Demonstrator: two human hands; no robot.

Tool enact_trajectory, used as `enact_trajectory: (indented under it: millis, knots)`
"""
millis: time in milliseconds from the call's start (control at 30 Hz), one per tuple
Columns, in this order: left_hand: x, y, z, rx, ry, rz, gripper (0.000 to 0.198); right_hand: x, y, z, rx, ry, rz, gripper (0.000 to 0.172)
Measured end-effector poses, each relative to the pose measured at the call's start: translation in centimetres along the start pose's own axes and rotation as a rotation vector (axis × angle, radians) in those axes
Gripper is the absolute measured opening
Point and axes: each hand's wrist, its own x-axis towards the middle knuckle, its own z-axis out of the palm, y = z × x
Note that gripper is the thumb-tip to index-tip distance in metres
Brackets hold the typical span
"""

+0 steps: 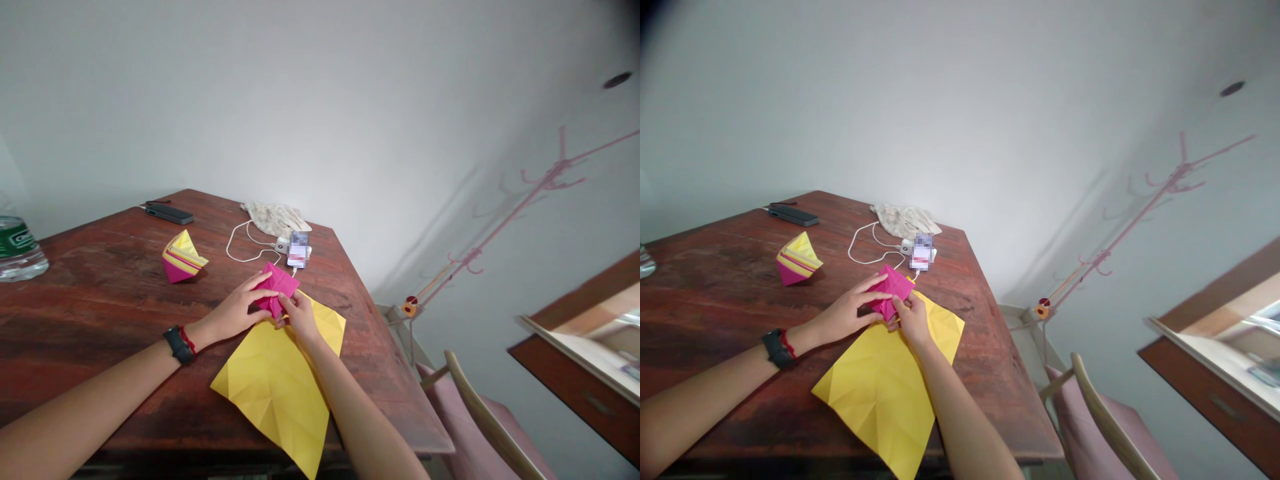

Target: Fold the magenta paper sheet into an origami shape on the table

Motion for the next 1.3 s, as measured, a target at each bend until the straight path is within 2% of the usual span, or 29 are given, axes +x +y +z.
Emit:
enact_trajectory:
  millis: [167,433,867,1067,1300]
  knots:
    - [0.3,-0.3,-0.3,-0.009,0.006,0.011,0.022,0.0,0.1,0.0,0.000,0.007,0.028,0.043]
    - [0.5,0.1,-0.5,-0.042,0.016,0.032,0.015,0.3,0.6,-0.2,-0.039,0.013,-0.022,0.043]
    - [0.5,0.0,-0.7,-0.051,0.059,-0.060,0.021,0.4,0.8,0.0,-0.038,-0.002,-0.008,0.041]
    - [0.7,-0.2,-1.2,-0.008,-0.015,0.012,0.011,0.6,0.7,-0.2,-0.063,0.073,-0.030,0.040]
    - [0.5,-0.3,-1.0,0.019,-0.075,0.093,0.012,0.8,1.1,-0.4,-0.086,0.090,-0.060,0.040]
